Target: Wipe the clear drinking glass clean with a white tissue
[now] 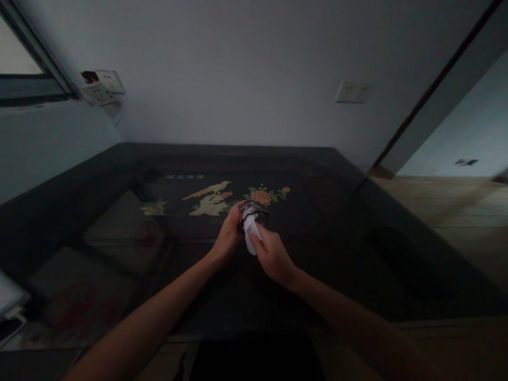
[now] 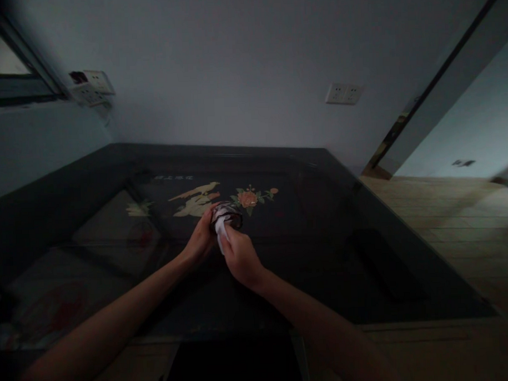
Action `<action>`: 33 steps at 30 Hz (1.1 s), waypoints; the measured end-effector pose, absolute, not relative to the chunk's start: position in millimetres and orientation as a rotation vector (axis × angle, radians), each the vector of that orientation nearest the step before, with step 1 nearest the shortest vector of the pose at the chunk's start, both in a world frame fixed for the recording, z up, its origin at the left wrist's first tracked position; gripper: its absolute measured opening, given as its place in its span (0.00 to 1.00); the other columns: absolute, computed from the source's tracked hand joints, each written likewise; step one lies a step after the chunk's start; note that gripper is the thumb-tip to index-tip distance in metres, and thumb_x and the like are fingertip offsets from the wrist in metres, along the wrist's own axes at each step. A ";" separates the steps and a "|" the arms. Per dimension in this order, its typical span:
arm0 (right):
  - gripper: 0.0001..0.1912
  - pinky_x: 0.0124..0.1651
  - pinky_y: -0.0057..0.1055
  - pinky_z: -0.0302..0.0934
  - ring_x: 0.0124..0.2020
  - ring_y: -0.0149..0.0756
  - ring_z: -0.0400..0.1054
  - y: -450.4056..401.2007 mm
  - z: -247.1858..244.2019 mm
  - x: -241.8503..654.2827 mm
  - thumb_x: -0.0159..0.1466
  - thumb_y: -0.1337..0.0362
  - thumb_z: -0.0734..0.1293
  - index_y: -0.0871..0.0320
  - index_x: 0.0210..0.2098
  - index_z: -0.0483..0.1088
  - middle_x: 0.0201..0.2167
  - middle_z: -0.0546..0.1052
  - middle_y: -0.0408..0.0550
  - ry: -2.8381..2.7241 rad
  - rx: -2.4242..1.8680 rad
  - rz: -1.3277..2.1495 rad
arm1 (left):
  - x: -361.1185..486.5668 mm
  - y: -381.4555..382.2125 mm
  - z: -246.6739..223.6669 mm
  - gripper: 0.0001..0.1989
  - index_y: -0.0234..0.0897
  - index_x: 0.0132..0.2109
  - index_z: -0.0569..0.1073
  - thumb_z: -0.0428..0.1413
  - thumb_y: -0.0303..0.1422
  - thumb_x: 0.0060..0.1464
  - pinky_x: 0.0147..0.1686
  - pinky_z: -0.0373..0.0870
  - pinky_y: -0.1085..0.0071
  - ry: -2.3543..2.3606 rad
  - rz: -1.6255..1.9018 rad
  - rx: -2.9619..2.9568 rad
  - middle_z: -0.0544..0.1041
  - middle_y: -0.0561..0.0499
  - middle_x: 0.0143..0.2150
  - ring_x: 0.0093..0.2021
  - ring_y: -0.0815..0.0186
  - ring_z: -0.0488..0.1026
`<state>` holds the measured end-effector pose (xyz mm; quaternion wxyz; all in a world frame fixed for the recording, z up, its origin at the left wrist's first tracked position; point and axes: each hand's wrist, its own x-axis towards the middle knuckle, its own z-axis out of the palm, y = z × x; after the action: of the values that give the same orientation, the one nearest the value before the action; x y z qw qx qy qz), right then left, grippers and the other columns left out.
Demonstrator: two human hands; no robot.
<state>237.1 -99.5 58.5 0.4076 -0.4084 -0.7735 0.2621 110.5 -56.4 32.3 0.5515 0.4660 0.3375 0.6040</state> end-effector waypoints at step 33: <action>0.10 0.31 0.29 0.60 0.27 0.34 0.67 -91.3 58.7 232.9 0.56 0.62 0.67 0.59 0.37 0.70 0.27 0.75 0.44 -1.028 -0.695 1.518 | 117.4 -63.9 30.1 0.21 0.40 0.53 0.68 0.48 0.47 0.60 0.48 0.68 0.68 0.876 1.466 1.096 0.74 0.48 0.50 0.49 0.61 0.71</action>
<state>232.9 -91.3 58.7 0.5566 -0.2945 -0.4356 0.6432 117.4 -63.9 30.1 0.5278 0.4586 0.3667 0.6137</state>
